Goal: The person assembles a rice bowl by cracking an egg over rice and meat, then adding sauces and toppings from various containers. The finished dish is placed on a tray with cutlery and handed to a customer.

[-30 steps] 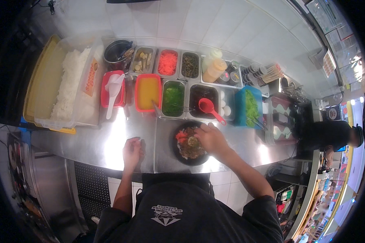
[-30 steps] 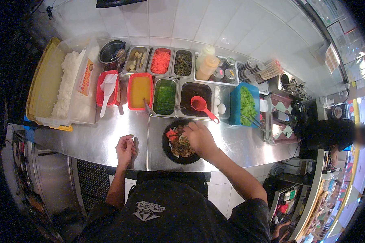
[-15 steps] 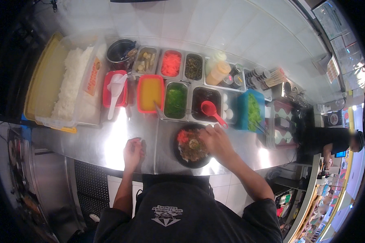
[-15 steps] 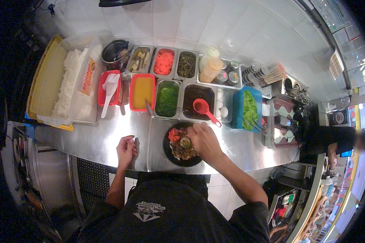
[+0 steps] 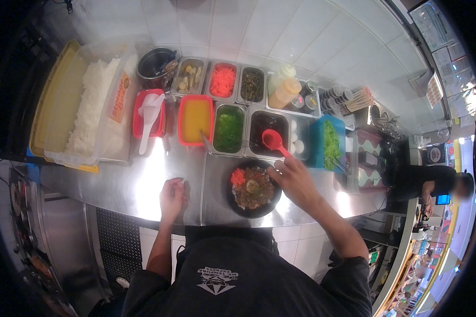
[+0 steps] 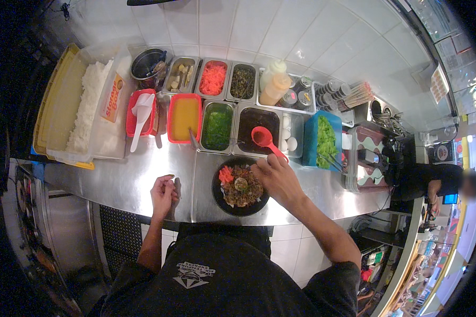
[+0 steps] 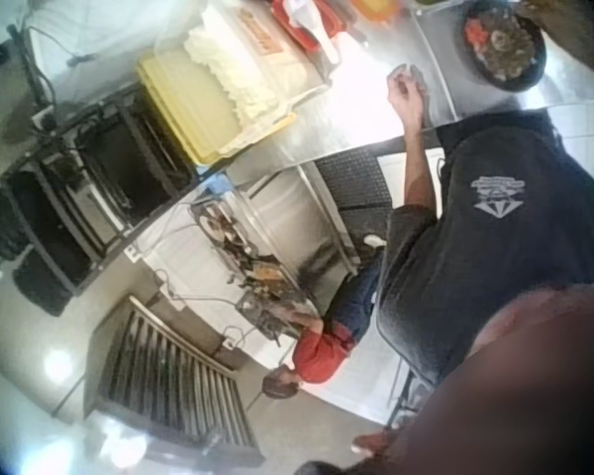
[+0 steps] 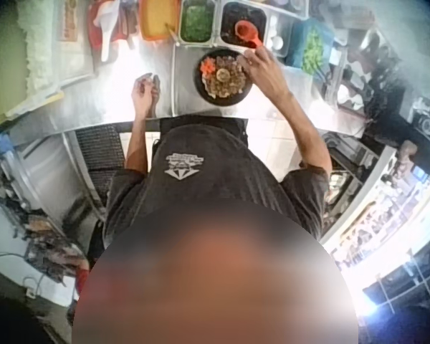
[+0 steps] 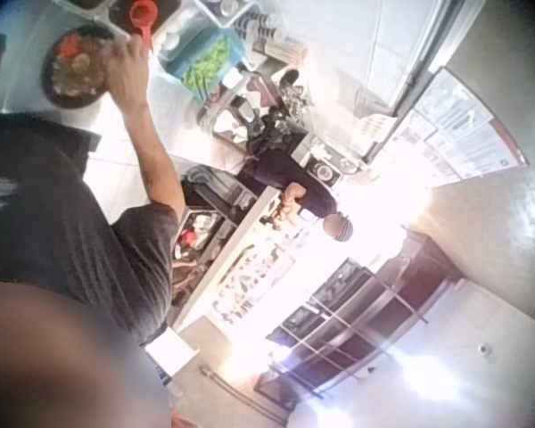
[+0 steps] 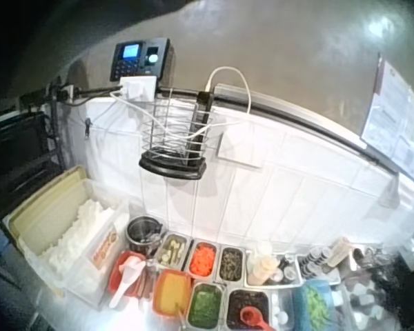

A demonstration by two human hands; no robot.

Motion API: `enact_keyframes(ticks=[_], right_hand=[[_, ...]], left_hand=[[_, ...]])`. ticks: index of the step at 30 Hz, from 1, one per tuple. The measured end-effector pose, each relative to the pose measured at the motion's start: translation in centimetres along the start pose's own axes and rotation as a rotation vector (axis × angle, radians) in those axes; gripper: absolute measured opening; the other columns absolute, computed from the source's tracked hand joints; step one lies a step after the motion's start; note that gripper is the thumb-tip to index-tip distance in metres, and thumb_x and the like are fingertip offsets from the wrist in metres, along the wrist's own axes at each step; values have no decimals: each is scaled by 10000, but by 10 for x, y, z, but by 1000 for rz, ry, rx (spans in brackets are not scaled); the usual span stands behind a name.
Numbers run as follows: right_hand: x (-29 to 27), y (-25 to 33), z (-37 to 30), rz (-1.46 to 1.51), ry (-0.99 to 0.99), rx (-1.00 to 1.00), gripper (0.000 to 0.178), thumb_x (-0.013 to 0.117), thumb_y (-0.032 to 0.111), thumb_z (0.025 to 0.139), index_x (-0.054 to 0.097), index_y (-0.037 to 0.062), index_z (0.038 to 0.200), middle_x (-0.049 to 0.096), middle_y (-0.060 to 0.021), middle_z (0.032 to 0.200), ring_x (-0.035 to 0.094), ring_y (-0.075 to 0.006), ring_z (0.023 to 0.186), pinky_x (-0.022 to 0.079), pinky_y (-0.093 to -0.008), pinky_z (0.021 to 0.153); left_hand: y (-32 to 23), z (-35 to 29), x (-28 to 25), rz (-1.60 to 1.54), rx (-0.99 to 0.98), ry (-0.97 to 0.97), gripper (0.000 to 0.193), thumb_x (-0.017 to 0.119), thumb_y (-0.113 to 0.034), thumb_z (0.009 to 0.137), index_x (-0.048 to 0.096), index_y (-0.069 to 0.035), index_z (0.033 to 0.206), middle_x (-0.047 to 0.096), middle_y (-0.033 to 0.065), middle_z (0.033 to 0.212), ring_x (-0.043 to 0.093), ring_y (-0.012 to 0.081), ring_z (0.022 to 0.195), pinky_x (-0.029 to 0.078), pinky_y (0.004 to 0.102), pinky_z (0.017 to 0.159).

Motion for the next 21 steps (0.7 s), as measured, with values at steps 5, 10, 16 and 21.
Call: enact_keyframes(ticks=[5, 10, 16, 21], right_hand=[[6, 1, 8, -47, 42, -73, 299, 609, 183, 823, 644, 112, 1110, 538, -22, 1037, 500, -223, 1033, 446, -343, 865], [10, 1, 14, -102, 93, -118, 254, 608, 190, 826, 646, 123, 1069, 535, -20, 1016, 498, -222, 1027, 442, -344, 845], [-2, -2, 15, -76, 56, -95, 278, 609, 191, 819, 646, 137, 1089, 536, -21, 1031, 498, -227, 1038, 452, -355, 927], [-31, 5, 23, -20, 16, -81, 327, 614, 185, 813, 642, 127, 1134, 537, -23, 1026, 509, -228, 1024, 456, -361, 939]], left_hand=[[5, 2, -2, 12, 14, 2, 216, 588, -153, 1033, 620, -27, 1206, 605, 30, 817, 576, 73, 608, 507, 224, 506], [4, 0, -2, 11, 25, -1, 213, 584, -152, 1034, 618, -30, 1206, 606, 34, 816, 576, 73, 614, 513, 226, 510], [4, 0, -2, 18, 17, 7, 214, 576, -161, 1041, 613, -37, 1212, 610, 29, 817, 575, 71, 618, 512, 226, 516], [6, 0, -3, 16, 6, 5, 212, 584, -166, 1038, 621, -42, 1206, 610, 28, 813, 577, 72, 624, 512, 225, 521]])
Point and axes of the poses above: each hand's wrist, its own z-axis towards the middle knuckle, its own x-axis out of the palm, y = z × x, the point moved 6 cm from there along z, towards the middle knuckle
